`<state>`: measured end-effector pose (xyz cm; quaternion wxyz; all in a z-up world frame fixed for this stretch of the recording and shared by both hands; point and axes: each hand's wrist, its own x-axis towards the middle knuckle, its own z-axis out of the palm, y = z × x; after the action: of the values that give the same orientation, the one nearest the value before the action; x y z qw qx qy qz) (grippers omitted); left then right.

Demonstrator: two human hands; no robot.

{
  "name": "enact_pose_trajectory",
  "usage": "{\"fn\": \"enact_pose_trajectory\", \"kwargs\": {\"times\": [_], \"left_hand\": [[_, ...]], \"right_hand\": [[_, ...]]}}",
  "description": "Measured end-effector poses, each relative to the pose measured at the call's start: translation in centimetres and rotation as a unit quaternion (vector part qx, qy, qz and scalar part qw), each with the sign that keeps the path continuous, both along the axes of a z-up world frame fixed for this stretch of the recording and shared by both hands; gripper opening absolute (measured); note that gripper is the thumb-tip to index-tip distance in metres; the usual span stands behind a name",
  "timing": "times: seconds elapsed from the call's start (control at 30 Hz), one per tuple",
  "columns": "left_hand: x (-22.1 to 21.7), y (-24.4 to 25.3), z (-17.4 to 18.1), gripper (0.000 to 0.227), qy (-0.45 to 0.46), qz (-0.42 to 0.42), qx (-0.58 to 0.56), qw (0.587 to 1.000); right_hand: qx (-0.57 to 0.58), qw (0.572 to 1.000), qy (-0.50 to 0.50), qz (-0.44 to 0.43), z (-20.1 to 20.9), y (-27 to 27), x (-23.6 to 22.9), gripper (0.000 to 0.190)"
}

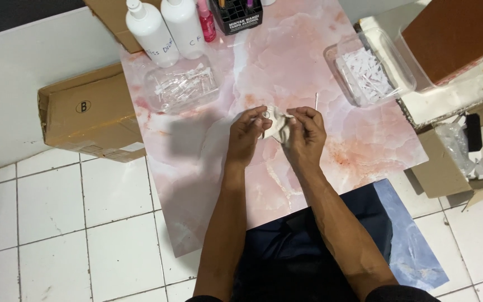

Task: Manually assembling perfume tester vials by attaching spray caps and placing them into paper sleeves.

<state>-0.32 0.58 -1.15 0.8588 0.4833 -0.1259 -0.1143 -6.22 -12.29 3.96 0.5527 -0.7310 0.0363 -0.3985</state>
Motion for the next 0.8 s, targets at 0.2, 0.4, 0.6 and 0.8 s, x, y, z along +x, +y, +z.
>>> {"fn": "enact_pose_trajectory", "kwargs": {"times": [0.2, 0.4, 0.6, 0.8], "left_hand": [[1.4, 0.0, -1.0, 0.036, 0.08, -0.001, -0.169, 0.982], [0.3, 0.3, 1.1, 0.037, 0.089, 0.001, -0.162, 0.983], [0.3, -0.3, 1.0, 0.036, 0.08, -0.033, -0.112, 0.99], [0.1, -0.8, 1.8, 0.031, 0.179, -0.064, -0.141, 0.971]], "right_hand": [[0.03, 0.999, 0.013, -0.035, -0.9, -0.4, -0.5, 0.017], [-0.066, 0.985, 0.082, 0.138, 5.4, -2.8, -0.8, 0.011], [-0.104, 0.912, 0.168, 0.359, 14.8, -1.0, -1.5, 0.009], [-0.205, 0.924, 0.123, 0.3, 11.0, -1.9, 3.3, 0.008]]}}
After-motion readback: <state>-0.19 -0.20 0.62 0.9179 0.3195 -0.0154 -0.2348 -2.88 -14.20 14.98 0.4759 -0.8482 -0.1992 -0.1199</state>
